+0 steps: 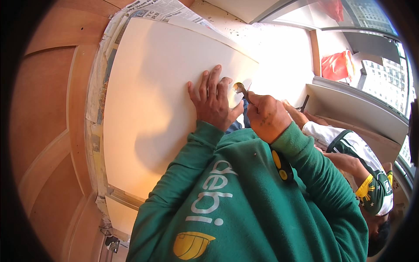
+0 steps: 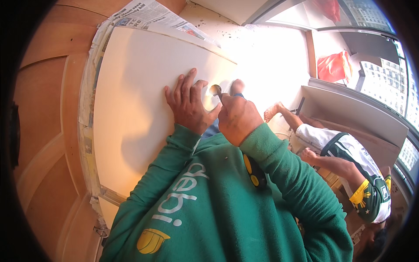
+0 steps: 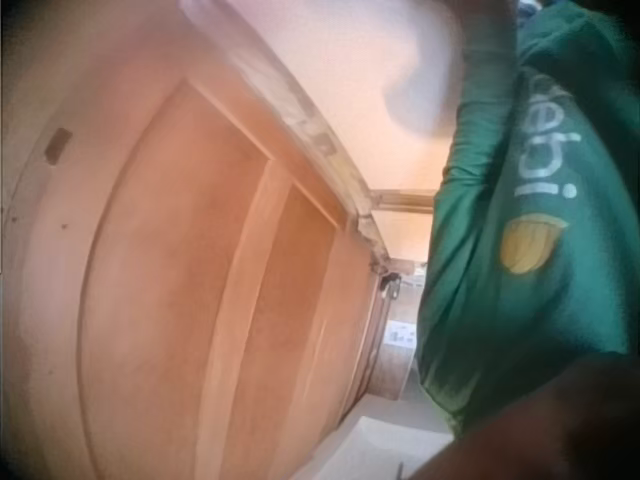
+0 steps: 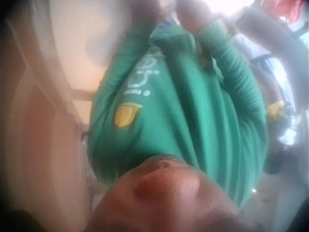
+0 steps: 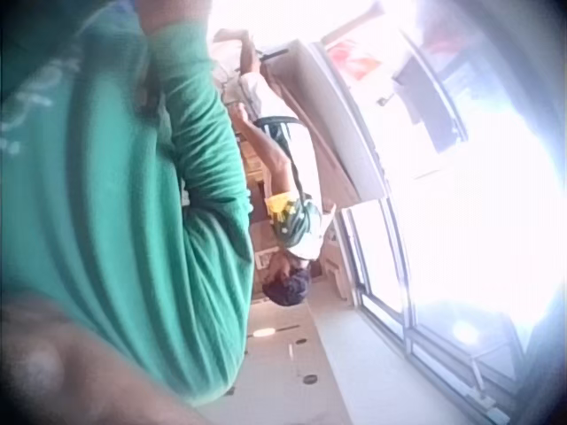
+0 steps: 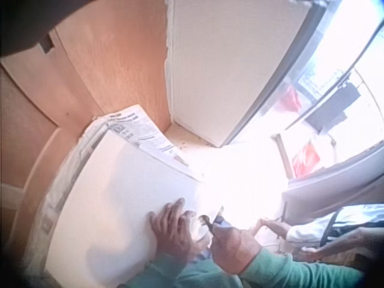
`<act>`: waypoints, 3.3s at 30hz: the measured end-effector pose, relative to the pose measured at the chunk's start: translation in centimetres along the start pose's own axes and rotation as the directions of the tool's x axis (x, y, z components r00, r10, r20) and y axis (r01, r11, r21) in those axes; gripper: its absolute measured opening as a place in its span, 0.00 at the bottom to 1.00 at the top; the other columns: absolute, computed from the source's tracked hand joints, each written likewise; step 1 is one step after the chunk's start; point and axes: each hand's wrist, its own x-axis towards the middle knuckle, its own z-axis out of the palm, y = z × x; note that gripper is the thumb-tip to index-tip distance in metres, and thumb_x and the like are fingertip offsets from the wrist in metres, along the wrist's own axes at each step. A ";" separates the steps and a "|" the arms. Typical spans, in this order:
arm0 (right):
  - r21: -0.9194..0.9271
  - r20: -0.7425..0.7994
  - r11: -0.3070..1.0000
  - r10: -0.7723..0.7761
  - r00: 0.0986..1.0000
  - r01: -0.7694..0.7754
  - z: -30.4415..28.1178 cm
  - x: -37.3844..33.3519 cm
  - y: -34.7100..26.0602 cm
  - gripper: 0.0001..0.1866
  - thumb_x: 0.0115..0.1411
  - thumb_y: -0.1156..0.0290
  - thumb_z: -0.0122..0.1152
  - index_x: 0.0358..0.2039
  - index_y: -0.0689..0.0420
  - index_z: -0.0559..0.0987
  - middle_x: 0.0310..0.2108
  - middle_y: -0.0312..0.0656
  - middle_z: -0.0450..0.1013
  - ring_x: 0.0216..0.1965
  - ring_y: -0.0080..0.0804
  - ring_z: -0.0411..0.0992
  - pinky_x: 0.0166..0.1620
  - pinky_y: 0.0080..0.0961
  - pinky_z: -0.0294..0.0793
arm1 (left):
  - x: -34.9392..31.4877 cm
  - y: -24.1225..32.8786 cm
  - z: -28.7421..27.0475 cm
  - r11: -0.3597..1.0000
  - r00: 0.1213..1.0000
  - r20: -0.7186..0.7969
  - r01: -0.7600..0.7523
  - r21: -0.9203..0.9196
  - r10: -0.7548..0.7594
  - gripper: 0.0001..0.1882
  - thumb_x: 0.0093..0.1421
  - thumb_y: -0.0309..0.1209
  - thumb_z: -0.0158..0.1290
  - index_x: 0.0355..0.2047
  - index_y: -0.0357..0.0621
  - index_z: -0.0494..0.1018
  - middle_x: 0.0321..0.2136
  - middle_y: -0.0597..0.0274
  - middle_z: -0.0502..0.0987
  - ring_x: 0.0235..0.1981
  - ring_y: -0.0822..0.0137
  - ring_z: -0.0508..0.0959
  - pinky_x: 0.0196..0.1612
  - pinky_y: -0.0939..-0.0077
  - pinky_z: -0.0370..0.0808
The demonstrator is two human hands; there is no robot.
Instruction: The person installs a white cabinet door onto a wall-mounted cabinet frame. They use a screwdriver to tighten screws into the door's mounting points, securing it in place. The person adjusts the door's position and continues fastening it.
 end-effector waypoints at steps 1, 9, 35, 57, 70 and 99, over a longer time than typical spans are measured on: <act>0.004 0.012 1.000 0.003 1.000 -0.003 0.2 0.3 0.1 0.11 0.63 0.76 0.54 0.43 0.62 0.81 0.23 0.59 0.75 0.28 0.55 0.79 0.33 0.45 0.77 | 0.2 -0.1 0.0 1.000 1.000 0.000 0.007 -0.014 -0.007 0.38 0.41 0.42 0.75 0.54 0.52 0.72 0.69 0.58 0.66 0.69 0.48 0.65 0.69 0.26 0.50; -0.026 -0.016 0.998 -0.057 0.998 0.056 2.3 0.6 1.4 0.10 0.62 0.78 0.52 0.41 0.65 0.80 0.23 0.60 0.76 0.27 0.59 0.78 0.33 0.47 0.77 | -0.1 -0.2 0.5 0.999 1.000 -0.014 -0.002 -0.033 0.001 0.41 0.40 0.41 0.74 0.55 0.51 0.71 0.70 0.55 0.65 0.70 0.48 0.64 0.69 0.24 0.47; -0.188 0.128 0.980 -0.037 0.991 0.061 -0.1 1.0 1.2 0.12 0.61 0.77 0.54 0.44 0.67 0.79 0.23 0.60 0.77 0.29 0.62 0.79 0.36 0.50 0.79 | 0.0 -0.2 0.5 1.000 1.000 0.008 -0.015 -0.025 0.015 0.37 0.45 0.43 0.72 0.55 0.50 0.73 0.70 0.57 0.67 0.71 0.49 0.64 0.71 0.23 0.44; -0.413 0.376 0.906 0.265 0.888 -0.096 -0.8 2.5 -4.3 0.13 0.62 0.71 0.59 0.43 0.66 0.81 0.41 0.57 0.82 0.45 0.56 0.82 0.49 0.45 0.82 | -0.6 -0.6 1.8 0.997 0.999 0.000 -0.049 0.067 0.049 0.37 0.45 0.45 0.73 0.54 0.51 0.73 0.71 0.59 0.66 0.73 0.51 0.61 0.70 0.19 0.43; -0.190 0.022 0.932 -0.312 0.950 0.310 -0.3 0.5 2.6 0.12 0.63 0.78 0.51 0.45 0.68 0.77 0.22 0.60 0.75 0.26 0.61 0.77 0.31 0.50 0.76 | -0.6 0.1 0.6 1.000 1.000 0.010 -0.007 -0.004 0.007 0.37 0.43 0.42 0.73 0.55 0.55 0.73 0.70 0.61 0.66 0.71 0.49 0.65 0.69 0.19 0.42; -0.349 0.304 0.879 -0.223 0.926 0.326 -4.6 0.9 1.5 0.25 0.66 0.79 0.54 0.64 0.59 0.75 0.25 0.59 0.76 0.27 0.57 0.77 0.34 0.46 0.75 | -0.3 -0.3 0.3 0.997 0.999 0.034 0.028 -0.069 -0.026 0.37 0.43 0.43 0.71 0.55 0.56 0.72 0.72 0.62 0.63 0.72 0.53 0.61 0.70 0.19 0.42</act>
